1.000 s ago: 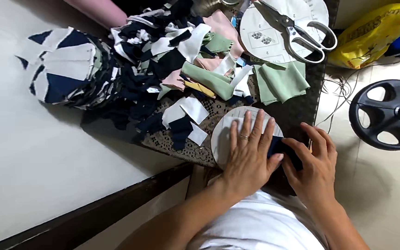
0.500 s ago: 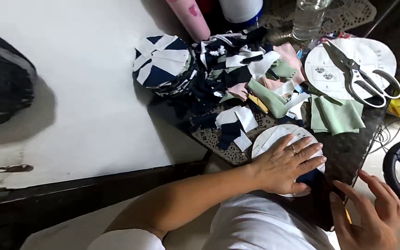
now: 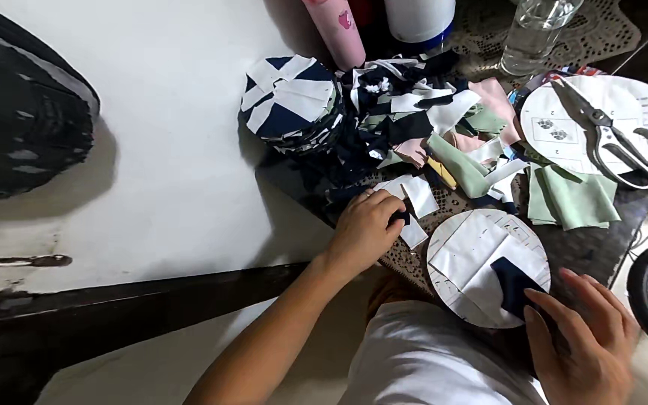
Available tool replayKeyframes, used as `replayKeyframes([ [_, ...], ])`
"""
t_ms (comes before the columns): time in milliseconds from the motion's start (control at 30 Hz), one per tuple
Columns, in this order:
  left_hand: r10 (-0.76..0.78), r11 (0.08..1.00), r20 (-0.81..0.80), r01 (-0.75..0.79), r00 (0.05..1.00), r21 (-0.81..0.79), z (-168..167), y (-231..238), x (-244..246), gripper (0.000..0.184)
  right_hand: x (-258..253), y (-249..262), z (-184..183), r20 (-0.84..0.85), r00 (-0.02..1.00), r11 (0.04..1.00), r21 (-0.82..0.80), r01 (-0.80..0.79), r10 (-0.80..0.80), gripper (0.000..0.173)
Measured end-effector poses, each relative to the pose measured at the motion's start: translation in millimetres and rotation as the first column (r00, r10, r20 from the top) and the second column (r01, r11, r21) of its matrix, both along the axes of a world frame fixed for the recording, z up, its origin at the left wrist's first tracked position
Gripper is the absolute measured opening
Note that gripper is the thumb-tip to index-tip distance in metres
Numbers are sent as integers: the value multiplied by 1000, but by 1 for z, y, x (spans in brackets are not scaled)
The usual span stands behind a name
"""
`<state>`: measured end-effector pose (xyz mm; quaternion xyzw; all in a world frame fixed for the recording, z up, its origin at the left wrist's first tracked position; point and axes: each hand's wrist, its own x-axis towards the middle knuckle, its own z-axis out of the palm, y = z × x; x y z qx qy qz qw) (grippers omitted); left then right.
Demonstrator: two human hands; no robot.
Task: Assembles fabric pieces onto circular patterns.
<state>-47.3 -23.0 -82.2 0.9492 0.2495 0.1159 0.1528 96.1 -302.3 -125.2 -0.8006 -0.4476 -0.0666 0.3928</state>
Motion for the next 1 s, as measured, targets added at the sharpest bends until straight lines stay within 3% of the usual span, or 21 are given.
replayKeyframes([
  [167, 65, 997, 29, -64, 997, -42, -6, 6, 0, 9, -2, 15, 5, 26, 998, 998, 17, -54, 53, 16],
  [367, 288, 871, 75, -229, 955, -434, 31, 19, -9, 5, -8, 75, 25, 86, 959, 963, 0, -270, 269, 19],
  [500, 358, 695, 152, -154, 921, -703, 46, 13, -17, 11, -23, 117, 38, 0, 923, 921, 65, -385, 385, 24],
  [567, 383, 587, 170, -97, 908, -804, 51, 3, -19, 12, -28, 126, 44, -235, 867, 897, 162, -411, 440, 32],
  [633, 405, 469, 192, -23, 894, -883, 51, -8, -19, 10, -28, 127, 50, -536, 705, 884, 243, -398, 465, 40],
  [700, 433, 317, 190, 49, 881, -947, 46, -20, -16, 11, -26, 125, 54, -700, 549, 886, 306, -348, 457, 29],
  [800, 516, 33, 111, 110, 849, -993, 34, -43, -7, 17, -17, 116, 55, -751, 487, 894, 345, -287, 446, 7],
  [833, 546, -22, 83, 113, 834, -993, 29, -52, -4, 19, -13, 112, 57, -755, 485, 896, 341, -283, 440, 5],
  [900, 594, 27, 83, 83, 800, -996, 18, -71, -1, 20, -5, 102, 60, -714, 567, 911, 297, -287, 411, 4],
  [1000, 589, 301, 281, 117, 758, -946, -1, -97, -6, 17, 5, 88, 66, -524, 789, 944, 111, -310, 320, 13],
])
